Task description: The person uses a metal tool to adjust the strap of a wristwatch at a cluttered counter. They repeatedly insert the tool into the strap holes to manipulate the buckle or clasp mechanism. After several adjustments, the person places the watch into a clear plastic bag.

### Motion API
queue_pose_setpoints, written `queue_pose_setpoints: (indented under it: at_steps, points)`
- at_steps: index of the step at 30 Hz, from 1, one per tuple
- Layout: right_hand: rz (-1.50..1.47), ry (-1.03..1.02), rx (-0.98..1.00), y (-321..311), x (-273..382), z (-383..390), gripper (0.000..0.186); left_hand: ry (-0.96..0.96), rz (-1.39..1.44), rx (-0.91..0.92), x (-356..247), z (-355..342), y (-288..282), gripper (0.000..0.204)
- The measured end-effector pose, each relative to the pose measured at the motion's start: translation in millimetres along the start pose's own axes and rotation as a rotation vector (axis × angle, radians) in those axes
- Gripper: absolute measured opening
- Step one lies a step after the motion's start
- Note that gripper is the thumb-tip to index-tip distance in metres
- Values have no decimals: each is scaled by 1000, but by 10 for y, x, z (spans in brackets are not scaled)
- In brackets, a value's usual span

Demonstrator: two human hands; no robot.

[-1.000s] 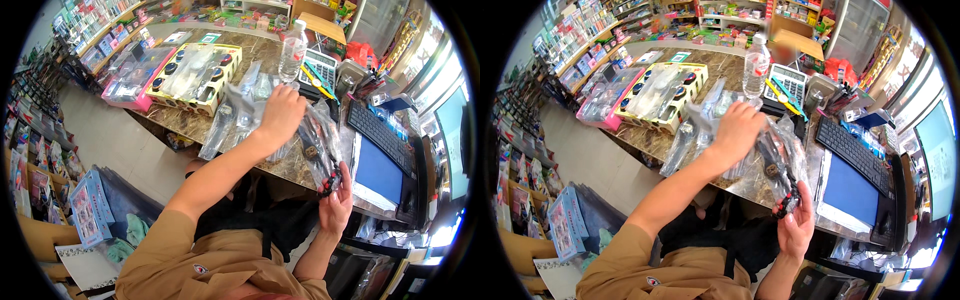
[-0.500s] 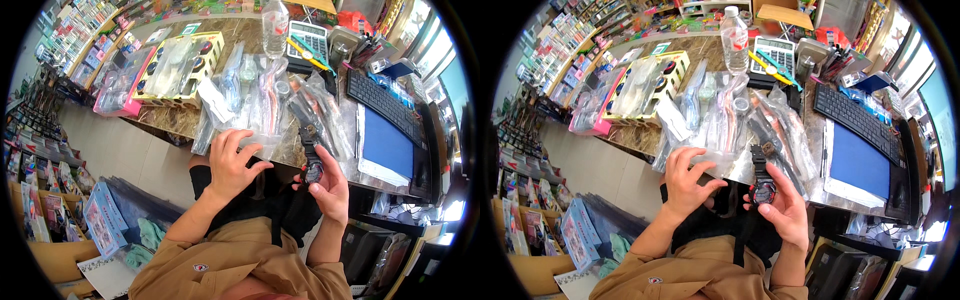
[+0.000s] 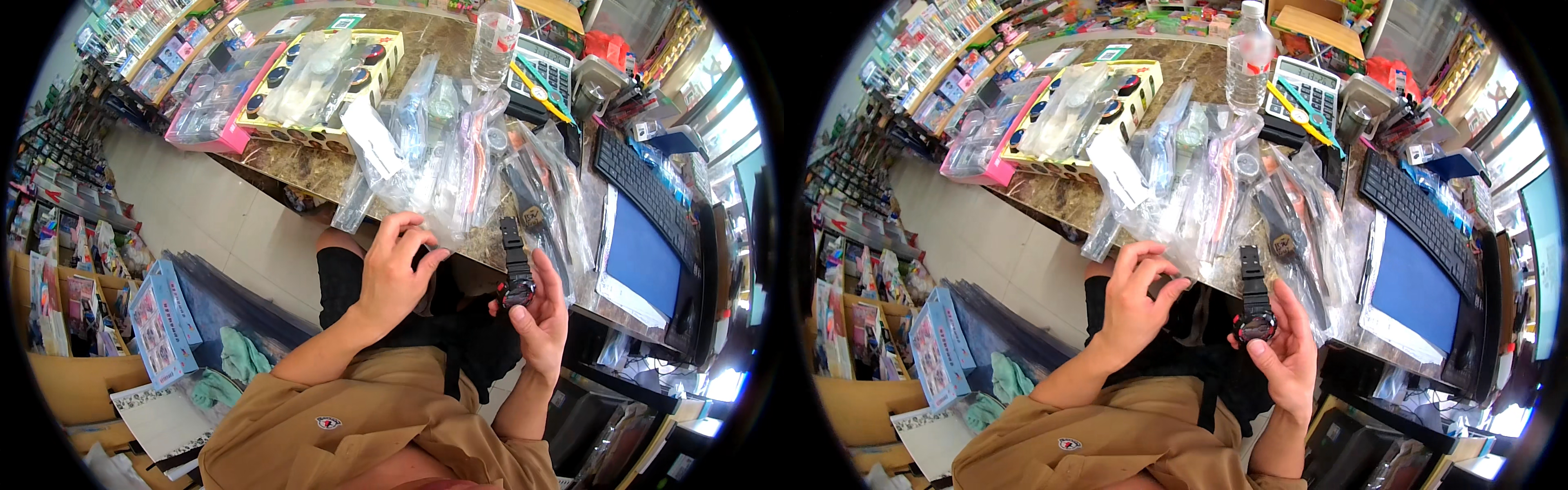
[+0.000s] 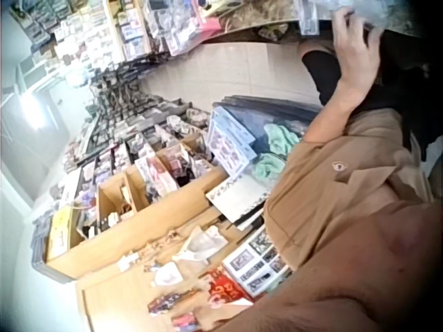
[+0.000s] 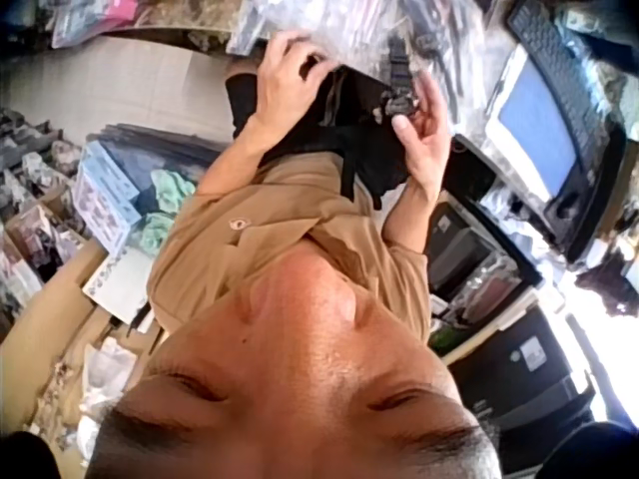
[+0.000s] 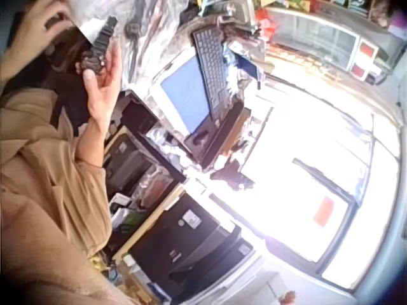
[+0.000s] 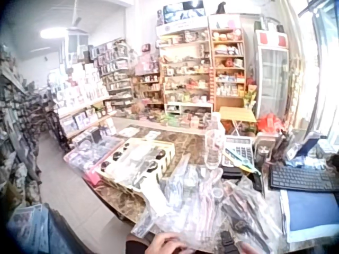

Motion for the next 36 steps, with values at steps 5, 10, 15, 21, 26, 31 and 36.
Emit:
queue_pose_setpoints:
  at_steps: [5,10,15,21,26,31,36]
  points:
    - [40,53,105,-62,31,46,74,-14,36,23,92,82,-23,22]
    - [22,91,162,-33,70,104,67,8,12,19,-77,26,-80,25]
    - [101,56,119,-194,122,173,55,81,-198,-47,-177,-2,1,29]
    - [674,-120,460,12,547,-1,39,156,-215,-58,-197,-22,-96,20]
    - [1178,-403,656,372,802,-224,45,286,-306,-46,-417,-143,-236,33]
    - [1355,-501,679,587,1083,-196,49,380,-318,-29,-490,-231,-295,43]
    - [1235,-647,436,603,1244,-19,36,525,-320,-56,-880,-345,-473,49]
Point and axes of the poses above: each hand's wrist, its own z-axis away from the middle knuckle, its own y-axis out of the palm, x = y × z, the point moved 2 cm from there along -z, towards the middle knuckle, and after that the axes turned 4 degrees about -y, right-handed, at the moved point
